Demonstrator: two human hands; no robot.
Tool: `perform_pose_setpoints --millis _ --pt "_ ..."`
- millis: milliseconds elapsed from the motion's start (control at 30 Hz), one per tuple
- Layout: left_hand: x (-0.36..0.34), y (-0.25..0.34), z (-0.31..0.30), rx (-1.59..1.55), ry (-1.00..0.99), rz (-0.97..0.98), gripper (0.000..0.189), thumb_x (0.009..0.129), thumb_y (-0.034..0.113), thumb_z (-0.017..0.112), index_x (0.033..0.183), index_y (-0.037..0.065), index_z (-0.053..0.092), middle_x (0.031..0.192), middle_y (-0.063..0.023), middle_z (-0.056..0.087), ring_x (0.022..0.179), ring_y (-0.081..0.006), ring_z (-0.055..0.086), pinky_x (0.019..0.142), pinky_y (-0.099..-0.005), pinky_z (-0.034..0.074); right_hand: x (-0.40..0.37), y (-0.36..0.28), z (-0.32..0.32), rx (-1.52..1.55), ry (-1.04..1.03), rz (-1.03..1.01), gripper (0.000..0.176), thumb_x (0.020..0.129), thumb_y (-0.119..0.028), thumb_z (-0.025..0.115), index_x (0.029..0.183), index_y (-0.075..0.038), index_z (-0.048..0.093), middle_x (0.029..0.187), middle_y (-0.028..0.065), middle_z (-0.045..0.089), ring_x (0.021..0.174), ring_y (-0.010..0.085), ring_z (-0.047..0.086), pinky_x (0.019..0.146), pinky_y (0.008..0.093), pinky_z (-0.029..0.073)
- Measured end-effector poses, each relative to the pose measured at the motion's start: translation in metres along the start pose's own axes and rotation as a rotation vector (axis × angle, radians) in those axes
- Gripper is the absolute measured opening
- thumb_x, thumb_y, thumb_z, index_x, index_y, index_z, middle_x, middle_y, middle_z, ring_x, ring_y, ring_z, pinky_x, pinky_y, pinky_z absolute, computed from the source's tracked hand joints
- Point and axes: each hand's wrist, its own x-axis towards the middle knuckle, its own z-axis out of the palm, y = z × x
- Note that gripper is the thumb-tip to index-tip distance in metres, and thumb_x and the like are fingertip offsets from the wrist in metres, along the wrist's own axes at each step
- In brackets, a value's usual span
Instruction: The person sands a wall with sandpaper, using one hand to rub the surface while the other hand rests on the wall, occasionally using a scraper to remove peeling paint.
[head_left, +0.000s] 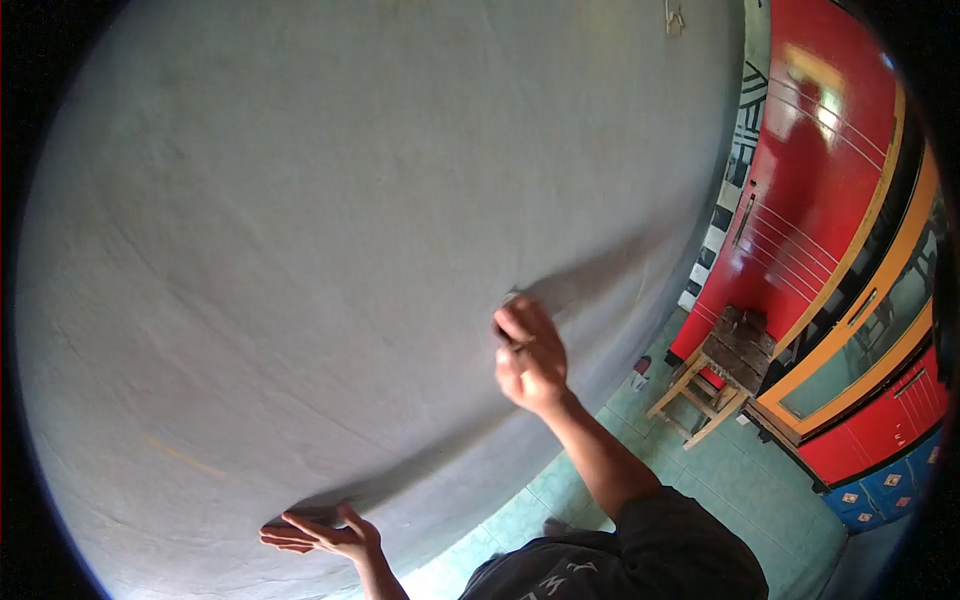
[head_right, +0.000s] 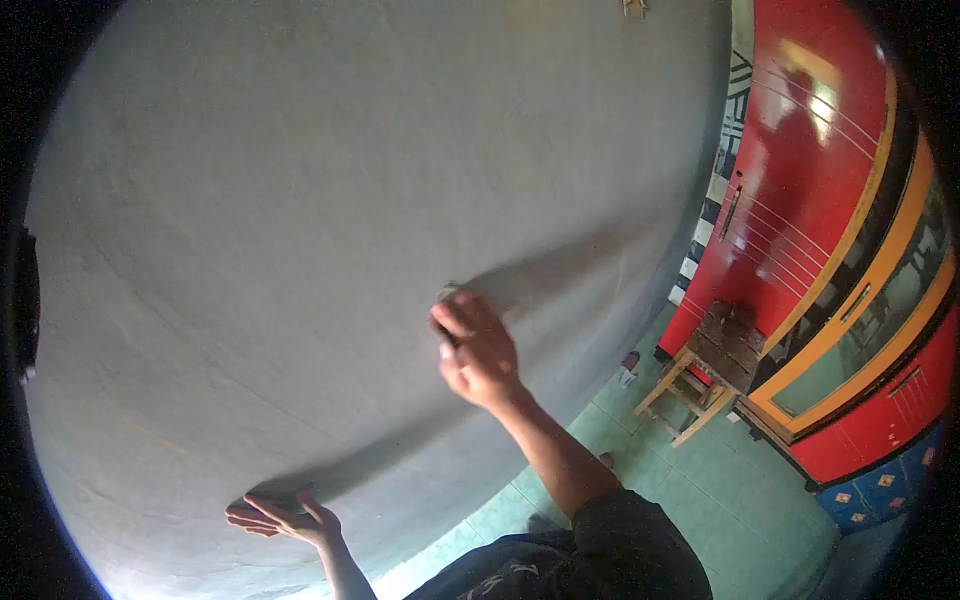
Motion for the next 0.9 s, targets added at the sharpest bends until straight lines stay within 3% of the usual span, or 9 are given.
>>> perform_pose_setpoints --millis 133,300,367,400,500,567,633,767,900 --pt "-0.002 0.012 0.021 0.080 0.116 -0.060 0.083 0.104 0.064 0.032 0.164 0.008 0.018 0.169 -0.0278 0.002 0.155 -0.0499 0.000 0.117 -0.0714 0.006 0.018 0.023 -0.016 0.156 0.323 0.940 0.041 0.100 -0.001 0.047 0.139 0.007 0.053 0.147 0.0240 0.055 0.138 0.0366 0.052 0.115 0.0436 0.039" --pt "-0.006 0.017 0.028 0.101 0.179 -0.101 0.084 0.103 0.067 0.025 0.164 0.008 0.021 0.169 -0.0250 0.012 0.155 -0.0466 0.011 0.120 -0.0659 0.012 0.019 0.002 -0.009 -0.006 -0.067 0.032 0.044 0.096 -0.003 0.053 0.139 0.005 0.056 0.145 0.0208 0.057 0.134 0.0394 0.055 0.115 0.0513 0.039" --pt "-0.002 0.020 0.023 0.100 0.153 -0.043 0.079 0.106 0.055 0.031 0.163 0.002 0.016 0.169 -0.0273 0.004 0.155 -0.0494 0.005 0.118 -0.0675 0.010 0.008 0.047 -0.004 -0.064 0.209 0.301 0.043 0.096 0.000 0.051 0.138 0.005 0.056 0.143 0.0212 0.059 0.131 0.0390 0.057 0.115 0.0499 0.040" --pt "-0.003 0.020 0.022 0.085 0.150 -0.063 0.081 0.105 0.058 0.031 0.163 0.004 0.017 0.169 -0.0274 0.006 0.155 -0.0488 0.005 0.119 -0.0668 0.009 0.025 0.047 -0.009 0.091 0.347 0.683 0.044 0.095 0.004 0.049 0.138 0.007 0.055 0.143 0.0233 0.058 0.138 0.0406 0.051 0.115 0.0486 0.039" --pt "-0.004 0.019 0.020 0.046 0.147 -0.095 0.085 0.103 0.066 0.031 0.164 0.007 0.018 0.168 -0.0274 0.009 0.156 -0.0475 0.004 0.121 -0.0656 0.007 0.026 0.023 0.009 -0.071 0.291 0.384 0.044 0.095 0.001 0.050 0.138 0.005 0.056 0.144 0.0257 0.056 0.138 0.0439 0.050 0.114 0.0523 0.039" --pt "-0.005 0.019 0.017 0.028 0.139 -0.074 0.085 0.103 0.065 0.033 0.164 0.008 0.017 0.169 -0.0270 0.009 0.156 -0.0473 0.002 0.121 -0.0660 0.006 0.045 -0.011 0.005 0.012 -0.053 0.006 0.024 0.095 -0.010 0.055 0.116 -0.001 0.062 0.129 0.0222 0.063 0.124 0.0429 0.057 0.107 0.0556 0.044" --pt "-0.008 0.005 0.017 0.041 0.109 -0.055 0.083 0.104 0.061 0.034 0.163 0.006 0.018 0.169 -0.0273 0.008 0.155 -0.0489 0.004 0.120 -0.0674 0.006 0.037 0.006 0.017 0.003 -0.019 -0.102 0.017 0.099 -0.010 0.051 0.107 0.002 0.061 0.137 0.0242 0.061 0.133 0.0462 0.054 0.114 0.0582 0.037" --pt "-0.005 -0.023 0.004 0.024 0.084 -0.015 0.078 0.106 0.057 0.029 0.162 0.004 0.021 0.169 -0.0254 0.011 0.155 -0.0482 0.008 0.121 -0.0666 0.007 0.060 -0.010 0.035 0.039 0.446 0.573 0.044 0.100 -0.005 0.047 0.142 0.003 0.054 0.149 0.0237 0.052 0.143 0.0416 0.044 0.118 0.0554 0.033" --pt "0.021 -0.061 -0.007 -0.055 0.141 -0.066 0.072 0.108 0.055 0.020 0.161 0.007 0.029 0.169 -0.0213 0.018 0.156 -0.0432 0.014 0.123 -0.0631 0.012 0.059 -0.088 0.064 -0.011 0.047 -0.095 0.036 0.100 -0.013 0.051 0.129 0.005 0.061 0.139 0.0195 0.063 0.139 0.0410 0.051 0.116 0.0563 0.037"
